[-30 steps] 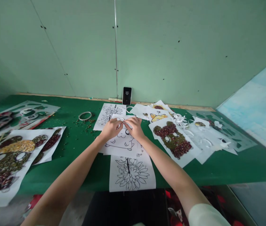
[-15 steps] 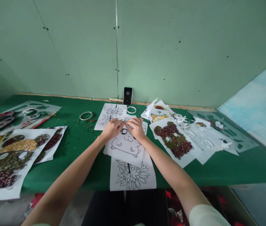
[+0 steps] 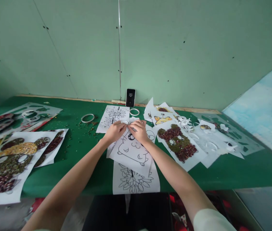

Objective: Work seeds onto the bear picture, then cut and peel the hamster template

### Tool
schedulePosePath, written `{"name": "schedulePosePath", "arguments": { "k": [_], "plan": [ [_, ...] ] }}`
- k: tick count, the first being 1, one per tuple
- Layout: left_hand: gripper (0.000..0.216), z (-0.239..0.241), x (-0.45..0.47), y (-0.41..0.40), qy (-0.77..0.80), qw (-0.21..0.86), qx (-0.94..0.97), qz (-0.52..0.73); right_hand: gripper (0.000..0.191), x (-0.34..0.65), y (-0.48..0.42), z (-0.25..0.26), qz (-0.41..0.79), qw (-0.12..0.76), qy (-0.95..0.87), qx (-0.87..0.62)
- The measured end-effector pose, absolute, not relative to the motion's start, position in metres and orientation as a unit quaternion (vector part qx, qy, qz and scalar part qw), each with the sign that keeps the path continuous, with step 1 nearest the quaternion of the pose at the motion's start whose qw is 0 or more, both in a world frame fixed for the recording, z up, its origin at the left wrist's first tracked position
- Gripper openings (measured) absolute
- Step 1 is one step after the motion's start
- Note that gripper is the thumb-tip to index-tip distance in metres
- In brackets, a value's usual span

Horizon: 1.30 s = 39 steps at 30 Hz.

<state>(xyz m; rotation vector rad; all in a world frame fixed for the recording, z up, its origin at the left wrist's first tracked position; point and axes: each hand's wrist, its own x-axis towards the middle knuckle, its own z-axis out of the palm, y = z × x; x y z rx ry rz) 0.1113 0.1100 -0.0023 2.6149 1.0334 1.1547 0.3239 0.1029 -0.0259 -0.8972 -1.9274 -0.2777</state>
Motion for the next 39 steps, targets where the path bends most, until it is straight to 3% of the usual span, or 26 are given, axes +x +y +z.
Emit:
{"name": "schedulePosePath", "arguments": {
  "k": [15, 21, 39],
  "plan": [
    [0.037, -0.0015, 0.1143, 0.1099, 0.347, 0.106, 0.836, 0.411, 0.017, 0.3271, 0.1029, -0.0264, -0.115, 0.431, -0.805, -0.391],
    [0.044, -0.002, 0.1137, 0.1108, 0.35, 0.099, 0.838, 0.407, 0.022, 0.3265, 0.1036, -0.0281, -0.11, 0.443, -0.8, -0.39],
    [0.034, -0.0017, 0.1101, 0.1133, 0.358, 0.05, 0.856, 0.371, 0.022, 0.325, 0.1044, -0.0272, -0.113, 0.443, -0.798, -0.393]
  ]
}}
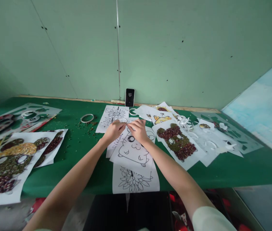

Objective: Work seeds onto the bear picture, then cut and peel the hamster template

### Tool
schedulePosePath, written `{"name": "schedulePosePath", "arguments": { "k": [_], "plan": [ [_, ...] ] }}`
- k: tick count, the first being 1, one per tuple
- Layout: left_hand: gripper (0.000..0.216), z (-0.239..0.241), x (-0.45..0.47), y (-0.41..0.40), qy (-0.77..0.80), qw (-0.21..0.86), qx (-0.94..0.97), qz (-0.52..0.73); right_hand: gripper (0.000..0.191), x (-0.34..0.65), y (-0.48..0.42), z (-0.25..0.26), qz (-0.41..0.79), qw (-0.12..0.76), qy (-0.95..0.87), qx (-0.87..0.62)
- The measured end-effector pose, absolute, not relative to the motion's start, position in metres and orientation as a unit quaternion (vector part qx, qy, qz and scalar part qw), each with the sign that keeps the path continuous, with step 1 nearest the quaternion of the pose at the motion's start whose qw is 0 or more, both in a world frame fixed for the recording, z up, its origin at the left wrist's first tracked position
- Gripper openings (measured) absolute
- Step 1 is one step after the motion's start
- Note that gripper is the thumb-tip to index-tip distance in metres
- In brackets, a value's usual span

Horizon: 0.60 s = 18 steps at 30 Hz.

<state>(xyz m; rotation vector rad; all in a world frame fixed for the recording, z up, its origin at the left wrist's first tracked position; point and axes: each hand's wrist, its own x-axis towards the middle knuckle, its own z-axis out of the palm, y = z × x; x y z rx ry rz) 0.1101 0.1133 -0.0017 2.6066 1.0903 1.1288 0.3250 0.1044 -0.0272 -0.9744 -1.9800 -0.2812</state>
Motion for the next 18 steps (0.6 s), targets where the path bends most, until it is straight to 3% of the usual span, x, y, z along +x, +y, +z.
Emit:
{"name": "schedulePosePath", "arguments": {
  "k": [5, 18],
  "plan": [
    [0.032, 0.0012, 0.1095, 0.113, 0.353, 0.049, 0.858, 0.37, 0.016, 0.3243, 0.1021, -0.0259, -0.099, 0.462, -0.78, -0.409],
    [0.039, 0.0025, 0.1102, 0.1105, 0.356, 0.054, 0.863, 0.354, 0.025, 0.3195, 0.1038, -0.0305, -0.066, 0.483, -0.757, -0.435]
  ]
}}
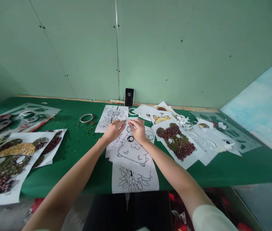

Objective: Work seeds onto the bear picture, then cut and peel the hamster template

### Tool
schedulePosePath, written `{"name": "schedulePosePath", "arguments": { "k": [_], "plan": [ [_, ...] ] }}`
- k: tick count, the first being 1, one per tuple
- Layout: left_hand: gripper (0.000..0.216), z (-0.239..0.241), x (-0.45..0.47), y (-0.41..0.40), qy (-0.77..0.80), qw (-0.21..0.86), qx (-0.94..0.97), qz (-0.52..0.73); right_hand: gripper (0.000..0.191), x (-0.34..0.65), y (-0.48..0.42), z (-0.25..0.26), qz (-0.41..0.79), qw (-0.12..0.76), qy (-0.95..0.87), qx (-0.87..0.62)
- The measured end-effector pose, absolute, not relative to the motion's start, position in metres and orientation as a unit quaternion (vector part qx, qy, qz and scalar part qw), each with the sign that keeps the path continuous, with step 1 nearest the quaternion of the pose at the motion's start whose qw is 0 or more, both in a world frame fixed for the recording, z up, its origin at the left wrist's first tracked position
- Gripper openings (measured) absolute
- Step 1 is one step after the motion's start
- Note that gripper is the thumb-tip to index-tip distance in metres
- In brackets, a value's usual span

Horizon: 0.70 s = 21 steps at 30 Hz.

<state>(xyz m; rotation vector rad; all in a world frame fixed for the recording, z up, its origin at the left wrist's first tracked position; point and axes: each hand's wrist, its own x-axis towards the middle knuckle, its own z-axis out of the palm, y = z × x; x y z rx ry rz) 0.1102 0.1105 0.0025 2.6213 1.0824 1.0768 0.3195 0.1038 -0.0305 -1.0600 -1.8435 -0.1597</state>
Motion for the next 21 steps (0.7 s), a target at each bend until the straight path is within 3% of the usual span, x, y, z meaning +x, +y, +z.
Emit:
{"name": "schedulePosePath", "arguments": {
  "k": [6, 12, 21],
  "plan": [
    [0.041, -0.003, 0.107, 0.114, 0.377, 0.028, 0.853, 0.359, 0.05, 0.319, 0.105, -0.033, -0.057, 0.469, -0.764, -0.439],
    [0.039, -0.008, 0.105, 0.119, 0.37, 0.004, 0.859, 0.354, 0.025, 0.322, 0.104, -0.029, -0.078, 0.452, -0.778, -0.429],
    [0.039, -0.01, 0.107, 0.119, 0.357, 0.007, 0.867, 0.348, 0.017, 0.32, 0.102, -0.027, -0.073, 0.468, -0.766, -0.434]
  ]
}}
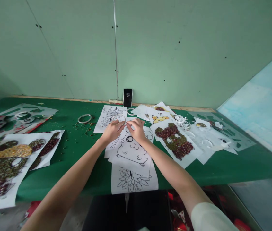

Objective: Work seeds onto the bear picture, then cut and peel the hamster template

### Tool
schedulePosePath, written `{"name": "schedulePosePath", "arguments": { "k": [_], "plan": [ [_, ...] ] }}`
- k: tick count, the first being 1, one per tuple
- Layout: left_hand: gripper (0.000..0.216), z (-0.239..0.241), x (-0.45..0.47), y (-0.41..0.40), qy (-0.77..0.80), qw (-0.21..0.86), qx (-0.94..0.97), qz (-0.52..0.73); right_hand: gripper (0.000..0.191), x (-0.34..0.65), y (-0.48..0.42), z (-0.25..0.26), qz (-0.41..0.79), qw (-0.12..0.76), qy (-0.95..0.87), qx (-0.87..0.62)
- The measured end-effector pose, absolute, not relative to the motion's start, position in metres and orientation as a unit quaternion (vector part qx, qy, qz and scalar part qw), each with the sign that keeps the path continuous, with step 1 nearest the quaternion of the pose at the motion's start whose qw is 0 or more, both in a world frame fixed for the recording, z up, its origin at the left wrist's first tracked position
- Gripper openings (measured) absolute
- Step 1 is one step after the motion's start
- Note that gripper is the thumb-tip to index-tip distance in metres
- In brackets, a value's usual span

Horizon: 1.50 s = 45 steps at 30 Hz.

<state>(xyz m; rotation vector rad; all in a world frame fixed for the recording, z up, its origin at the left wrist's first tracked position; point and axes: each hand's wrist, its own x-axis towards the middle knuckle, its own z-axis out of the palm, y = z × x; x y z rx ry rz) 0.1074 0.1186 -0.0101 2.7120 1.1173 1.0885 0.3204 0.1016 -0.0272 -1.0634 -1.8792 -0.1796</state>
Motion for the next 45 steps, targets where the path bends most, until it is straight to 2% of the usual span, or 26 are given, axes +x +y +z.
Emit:
{"name": "schedulePosePath", "arguments": {
  "k": [5, 18, 23, 27, 36, 45],
  "plan": [
    [0.043, -0.01, 0.1084, 0.1178, 0.355, -0.012, 0.873, 0.336, 0.014, 0.3204, 0.1013, -0.027, -0.067, 0.456, -0.767, -0.446],
    [0.045, -0.0166, 0.1096, 0.1199, 0.342, -0.024, 0.877, 0.335, 0.018, 0.3209, 0.1021, -0.0276, -0.035, 0.481, -0.766, -0.426],
    [0.042, -0.0151, 0.1103, 0.1188, 0.349, -0.03, 0.873, 0.34, 0.012, 0.3208, 0.103, -0.0289, -0.031, 0.483, -0.765, -0.424],
    [0.041, -0.0131, 0.1106, 0.1174, 0.348, -0.029, 0.873, 0.342, 0.019, 0.3213, 0.1038, -0.0291, -0.017, 0.488, -0.761, -0.428],
    [0.028, -0.0091, 0.1114, 0.1132, 0.338, -0.019, 0.875, 0.347, 0.017, 0.3203, 0.0999, -0.0244, -0.007, 0.474, -0.776, -0.417],
    [0.028, -0.0092, 0.111, 0.1134, 0.337, -0.014, 0.871, 0.359, 0.02, 0.3207, 0.1047, -0.0298, 0.001, 0.468, -0.782, -0.411]
  ]
}}
